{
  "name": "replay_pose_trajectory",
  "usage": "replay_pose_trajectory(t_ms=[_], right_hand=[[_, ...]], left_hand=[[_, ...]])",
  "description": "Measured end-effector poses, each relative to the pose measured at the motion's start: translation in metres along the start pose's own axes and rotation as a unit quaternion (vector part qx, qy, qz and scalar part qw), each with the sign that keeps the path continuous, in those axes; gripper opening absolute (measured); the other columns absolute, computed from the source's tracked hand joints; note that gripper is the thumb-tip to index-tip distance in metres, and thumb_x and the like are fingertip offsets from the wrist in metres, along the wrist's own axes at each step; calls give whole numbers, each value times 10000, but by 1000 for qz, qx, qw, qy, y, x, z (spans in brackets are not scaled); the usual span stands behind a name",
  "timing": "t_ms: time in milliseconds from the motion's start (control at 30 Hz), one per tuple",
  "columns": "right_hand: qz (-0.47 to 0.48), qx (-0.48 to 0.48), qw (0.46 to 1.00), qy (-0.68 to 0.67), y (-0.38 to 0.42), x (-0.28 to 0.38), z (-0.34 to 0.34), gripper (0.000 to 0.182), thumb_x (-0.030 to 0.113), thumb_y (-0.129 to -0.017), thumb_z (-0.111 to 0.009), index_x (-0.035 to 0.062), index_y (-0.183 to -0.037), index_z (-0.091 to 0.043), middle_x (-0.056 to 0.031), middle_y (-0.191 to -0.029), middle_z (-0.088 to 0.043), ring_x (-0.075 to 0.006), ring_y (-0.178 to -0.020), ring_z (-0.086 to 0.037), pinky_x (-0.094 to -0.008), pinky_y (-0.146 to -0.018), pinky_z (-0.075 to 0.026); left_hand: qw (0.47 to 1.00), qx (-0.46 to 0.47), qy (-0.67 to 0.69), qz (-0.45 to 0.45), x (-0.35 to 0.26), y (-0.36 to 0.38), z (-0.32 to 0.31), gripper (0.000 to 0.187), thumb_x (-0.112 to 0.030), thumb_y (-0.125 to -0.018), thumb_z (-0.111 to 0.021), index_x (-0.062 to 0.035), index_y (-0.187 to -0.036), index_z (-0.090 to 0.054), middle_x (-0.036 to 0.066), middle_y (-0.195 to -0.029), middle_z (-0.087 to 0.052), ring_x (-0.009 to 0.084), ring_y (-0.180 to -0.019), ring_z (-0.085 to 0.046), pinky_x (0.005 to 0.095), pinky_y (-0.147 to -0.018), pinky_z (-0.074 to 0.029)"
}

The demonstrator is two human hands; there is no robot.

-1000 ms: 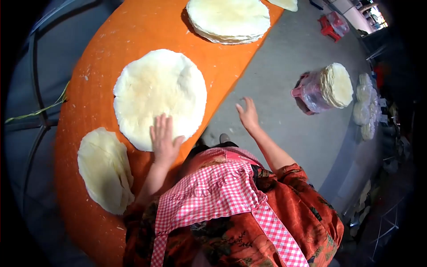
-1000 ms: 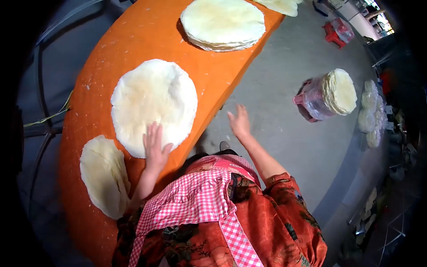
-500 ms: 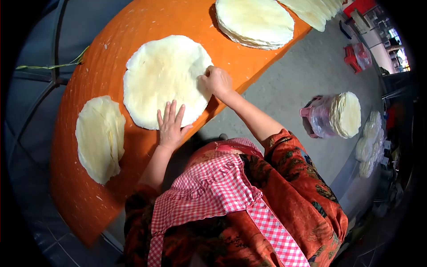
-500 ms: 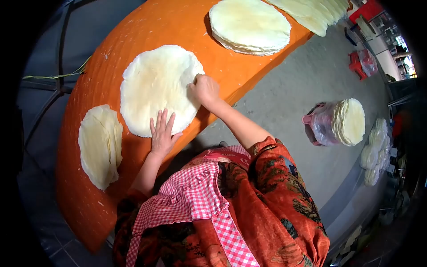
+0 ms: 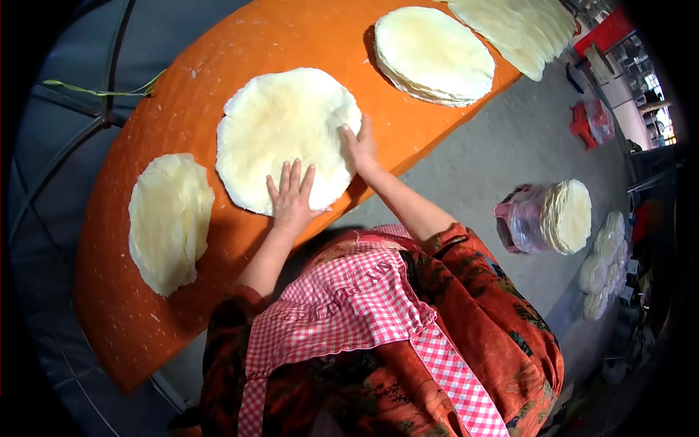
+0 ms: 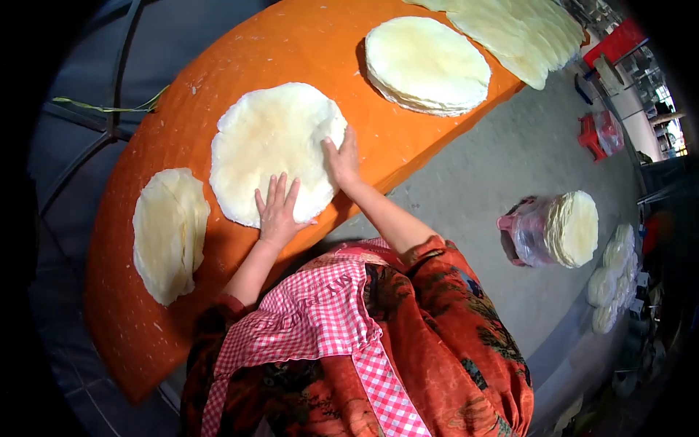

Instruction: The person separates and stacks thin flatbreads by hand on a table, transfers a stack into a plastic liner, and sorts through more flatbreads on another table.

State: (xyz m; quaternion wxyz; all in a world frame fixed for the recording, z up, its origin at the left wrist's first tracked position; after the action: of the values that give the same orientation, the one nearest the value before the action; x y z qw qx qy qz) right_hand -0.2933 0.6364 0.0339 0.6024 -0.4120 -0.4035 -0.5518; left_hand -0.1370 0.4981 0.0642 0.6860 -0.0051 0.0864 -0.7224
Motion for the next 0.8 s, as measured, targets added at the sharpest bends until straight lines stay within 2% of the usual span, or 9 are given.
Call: replay_pose_trajectory(t_ms=[67, 100, 233, 400, 567, 667, 700, 733, 800], right_hand=[[4, 11, 1000, 7, -3, 7, 9, 719, 334, -887, -584, -73, -1392, -274, -283, -1435, -310, -409, -1349, -293, -410, -1113, -250], [115, -55, 982, 141, -4, 17, 12, 635, 329, -884, -590, -13, -1366, -360, -254, -1435, -328, -396, -1356, -286, -479, -1104, -235], [354, 62, 867, 345, -14, 87, -2, 518, 380, -890, -565, 101, -1317, -475, -182, -1454, -348, -348, -1391, -244, -599, -1062, -212], [313, 137, 830, 441, -35, 11, -46, 619, 483, -921, -458, 141, -1430, -365, -137, -1522, -259, -342, -1416, -187, -611, -1079, -160], [283, 175, 800, 500, -41, 4, -48, 665, 534, -928, -395, 194, -1482, -257, -102, -1561, -163, -313, -1437, -129, -629, -1076, -150], [256, 192, 791, 522, -44, 4, -50, 662, 555, -921, -387, 216, -1477, -271, -86, -1560, -177, -307, -1436, -134, -639, -1069, -158], [231, 212, 773, 552, -43, 16, -48, 670, 579, -914, -379, 238, -1479, -265, -75, -1560, -183, -294, -1437, -142, -655, -1059, -164], [210, 225, 770, 558, -42, 29, -48, 635, 571, -910, -403, 234, -1443, -337, -64, -1554, -201, -278, -1430, -161, -684, -1032, -178], [136, 225, 779, 570, -34, 75, -52, 554, 506, -890, -520, 136, -1302, -499, -113, -1433, -401, -287, -1314, -381, -613, -1009, -307]], left_hand=[[1000, 16, -7, 3, 0, -2, 0, 1056, -593, -575, -770, -195, -1445, -323, 168, -1488, -276, 363, -1405, -196, 691, -1044, -124], [1000, 17, -10, 1, -1, -1, 0, 1054, -598, -579, -764, -208, -1450, -317, 167, -1492, -267, 365, -1407, -187, 693, -1045, -121], [998, 61, -1, 0, 2, -3, -11, 1009, -638, -613, -726, -279, -1459, -310, 167, -1523, -192, 374, -1424, -114, 708, -1051, -75], [996, 84, 38, 8, 10, 3, -9, 1021, -617, -589, -753, -312, -1457, -310, 157, -1539, -149, 380, -1430, -67, 719, -1046, -26], [996, 52, 72, -5, 15, 8, -15, 1024, -627, -596, -749, -316, -1461, -299, 162, -1557, -88, 372, -1440, 2, 722, -1042, 10], [987, 39, 152, -45, 22, 23, -3, 892, -555, -731, -697, -169, -1450, -339, 183, -1541, -149, 347, -1446, -16, 627, -1108, 23], [976, 11, 206, -70, 26, 38, 4, 757, -500, -784, -674, -95, -1378, -437, 181, -1522, -216, 327, -1447, -53, 529, -1153, -22], [965, -89, 225, -100, 38, 60, 9, 590, -424, -796, -695, -59, -1237, -553, 171, -1422, -381, 338, -1371, -283, 471, -1115, -243], [933, -157, 323, -8, 82, 116, 27, 377, -313, -804, -710, -44, -1048, -610, 147, -1163, -564, 321, -1100, -541, 428, -932, -432]])
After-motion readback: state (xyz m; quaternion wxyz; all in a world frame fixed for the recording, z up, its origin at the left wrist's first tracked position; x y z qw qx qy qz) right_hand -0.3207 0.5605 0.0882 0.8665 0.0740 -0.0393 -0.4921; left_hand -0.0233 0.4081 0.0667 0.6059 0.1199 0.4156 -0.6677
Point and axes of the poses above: each hand's wrist, its own y-axis away from the middle knuckle, its own z-axis out of the back of the hand, x = y × z, the point moved 3 cm from there along -y, towards the middle knuckle
